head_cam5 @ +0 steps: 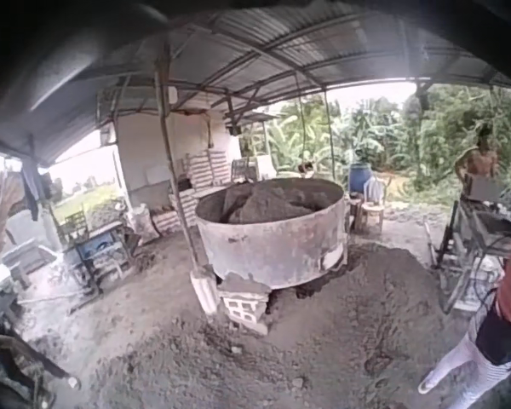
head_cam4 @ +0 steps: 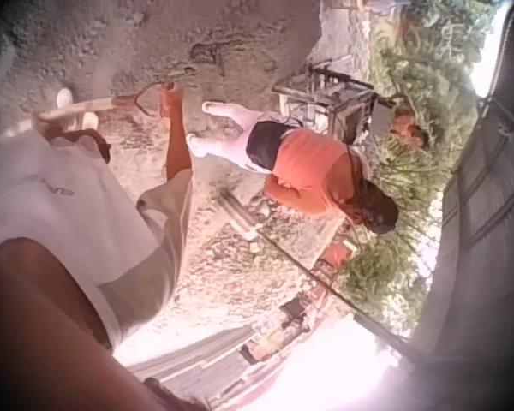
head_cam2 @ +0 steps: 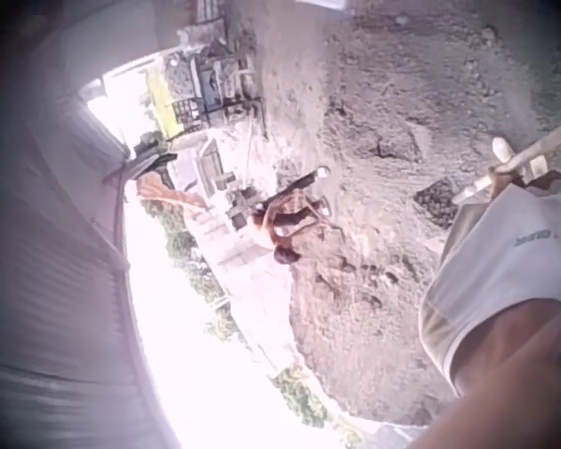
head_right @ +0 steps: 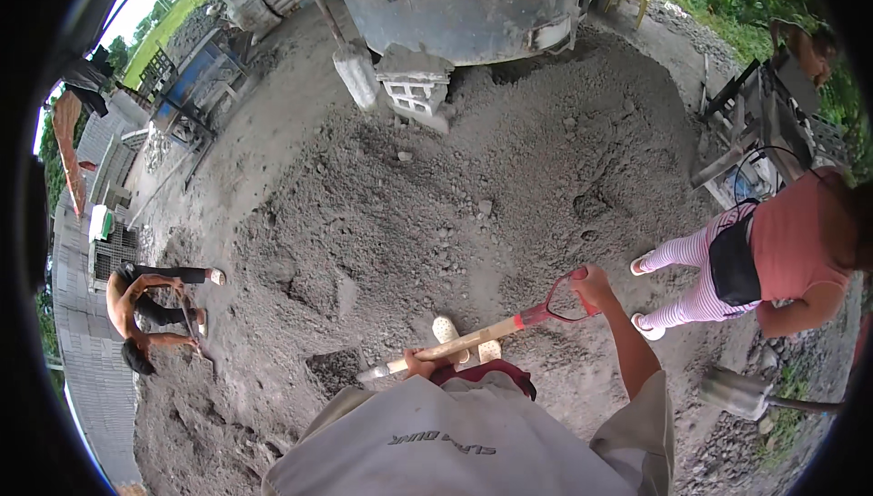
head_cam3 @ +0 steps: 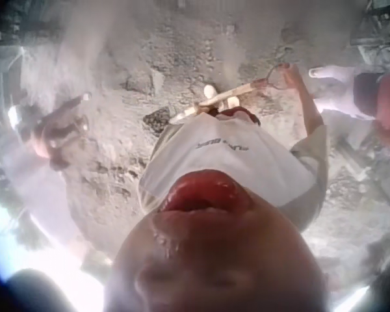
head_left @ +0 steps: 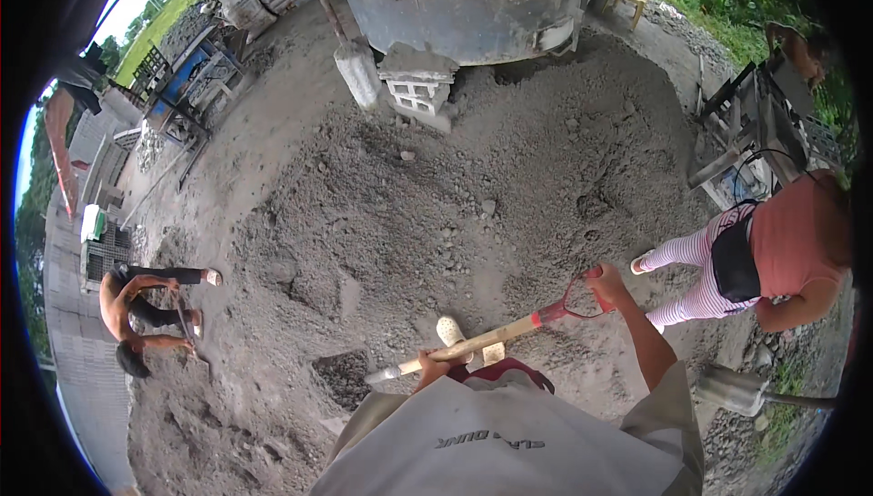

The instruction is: The person uses a shovel to move sand from a pile on the ground. They grip the wooden handle with both hands, dig the blade into the material, and lift it while others work nearby.

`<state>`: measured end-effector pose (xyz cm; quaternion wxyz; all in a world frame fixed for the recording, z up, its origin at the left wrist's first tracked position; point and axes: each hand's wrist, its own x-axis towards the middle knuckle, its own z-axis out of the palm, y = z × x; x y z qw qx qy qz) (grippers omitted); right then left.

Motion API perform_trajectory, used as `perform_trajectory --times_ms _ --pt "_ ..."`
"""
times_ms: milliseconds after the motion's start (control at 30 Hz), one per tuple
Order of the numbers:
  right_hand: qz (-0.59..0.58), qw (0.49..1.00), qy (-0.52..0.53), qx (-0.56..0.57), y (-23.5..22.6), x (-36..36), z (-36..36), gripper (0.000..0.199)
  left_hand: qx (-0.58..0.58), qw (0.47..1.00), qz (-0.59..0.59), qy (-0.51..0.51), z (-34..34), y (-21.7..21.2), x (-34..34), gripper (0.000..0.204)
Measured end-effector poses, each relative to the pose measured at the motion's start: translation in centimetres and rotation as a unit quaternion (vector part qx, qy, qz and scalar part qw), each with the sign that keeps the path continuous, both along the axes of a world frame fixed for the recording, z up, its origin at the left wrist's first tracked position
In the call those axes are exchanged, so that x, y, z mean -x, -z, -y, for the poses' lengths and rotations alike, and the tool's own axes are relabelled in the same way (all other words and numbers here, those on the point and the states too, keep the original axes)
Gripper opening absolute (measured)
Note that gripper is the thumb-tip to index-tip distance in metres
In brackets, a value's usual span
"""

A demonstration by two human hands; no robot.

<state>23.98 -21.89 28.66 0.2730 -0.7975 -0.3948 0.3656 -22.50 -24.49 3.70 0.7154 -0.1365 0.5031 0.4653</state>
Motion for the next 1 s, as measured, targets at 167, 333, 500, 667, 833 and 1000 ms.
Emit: perform_trajectory --times_ms 167,333,500,667,833,1000 --pt "-0.039 0.996 -0.058 0.058 -1.7 -2.2 -9.7 0.03 0.081 0.989 -0.058 -0.107 -3.0 1.0 -5.6 0.02" --pt "-0.003 0.99 -0.13 0.062 -2.6 -2.6 -17.1 0.033 0.145 0.976 -0.009 -0.159 -6.3 2.5 -9.5 0.018" --pt "0.04 0.987 -0.139 0.071 0.7 -8.2 -21.1 0.036 0.197 0.955 0.03 -0.219 -6.5 5.0 -14.6 0.017" --pt "0.048 0.991 -0.113 0.055 5.9 -14.0 -20.9 0.036 0.064 0.986 -0.041 -0.147 -10.2 4.1 -16.7 0.018" --pt "-0.031 0.991 0.046 0.118 5.6 -18.7 -17.5 0.037 0.265 0.958 -0.007 -0.114 -20.7 -2.1 -19.8 0.022" --pt "-0.229 0.947 0.212 0.077 4.4 -16.5 -16.5 0.036 0.206 0.956 -0.21 0.008 -33.0 -8.1 -17.5 0.025"
